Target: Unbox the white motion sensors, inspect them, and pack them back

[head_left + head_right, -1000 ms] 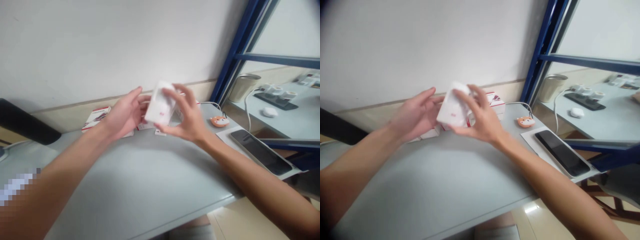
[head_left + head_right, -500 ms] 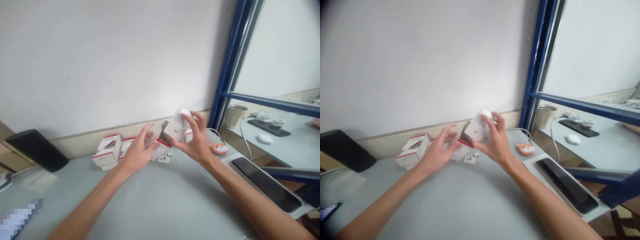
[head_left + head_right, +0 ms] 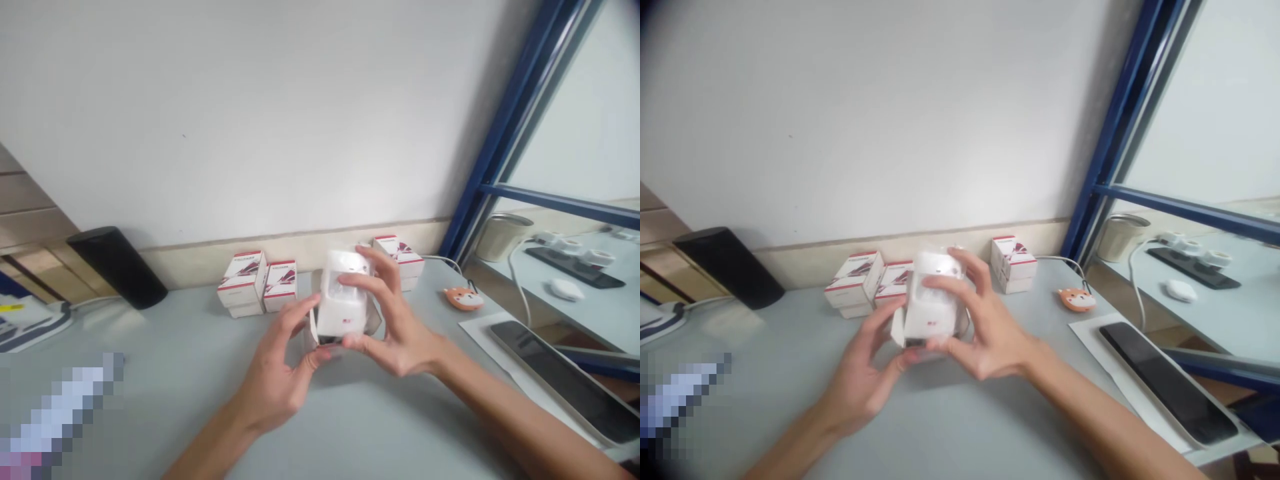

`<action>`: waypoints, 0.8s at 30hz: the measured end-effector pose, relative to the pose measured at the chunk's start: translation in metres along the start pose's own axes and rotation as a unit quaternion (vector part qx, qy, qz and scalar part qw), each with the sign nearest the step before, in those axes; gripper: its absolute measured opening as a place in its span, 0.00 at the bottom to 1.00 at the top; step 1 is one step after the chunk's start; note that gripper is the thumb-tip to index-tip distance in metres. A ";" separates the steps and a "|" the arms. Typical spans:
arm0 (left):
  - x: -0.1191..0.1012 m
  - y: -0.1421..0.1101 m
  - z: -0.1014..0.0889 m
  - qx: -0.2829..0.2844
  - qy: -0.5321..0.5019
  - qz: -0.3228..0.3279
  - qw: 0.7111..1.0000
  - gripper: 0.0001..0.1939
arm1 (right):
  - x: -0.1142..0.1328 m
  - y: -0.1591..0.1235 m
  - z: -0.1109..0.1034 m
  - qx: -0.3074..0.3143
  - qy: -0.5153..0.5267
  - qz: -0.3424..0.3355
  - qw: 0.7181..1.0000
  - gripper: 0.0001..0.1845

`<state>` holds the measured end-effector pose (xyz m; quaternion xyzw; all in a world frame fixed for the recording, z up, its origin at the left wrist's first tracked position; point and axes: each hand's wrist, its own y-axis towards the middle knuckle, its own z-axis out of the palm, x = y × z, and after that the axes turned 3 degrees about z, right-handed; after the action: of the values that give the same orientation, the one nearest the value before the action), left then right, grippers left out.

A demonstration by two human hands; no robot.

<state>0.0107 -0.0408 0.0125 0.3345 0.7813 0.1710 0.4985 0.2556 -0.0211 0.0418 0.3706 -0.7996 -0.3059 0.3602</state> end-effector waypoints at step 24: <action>0.016 -0.008 0.008 -0.055 -0.045 -0.019 0.997 0.25 | 0.008 -0.004 0.013 -0.022 -0.063 -0.004 0.998 0.12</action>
<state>0.0108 -0.0362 -0.0065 0.2991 0.7540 0.1887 0.5535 0.2425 -0.0267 0.0347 0.3455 -0.8124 -0.3479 0.3157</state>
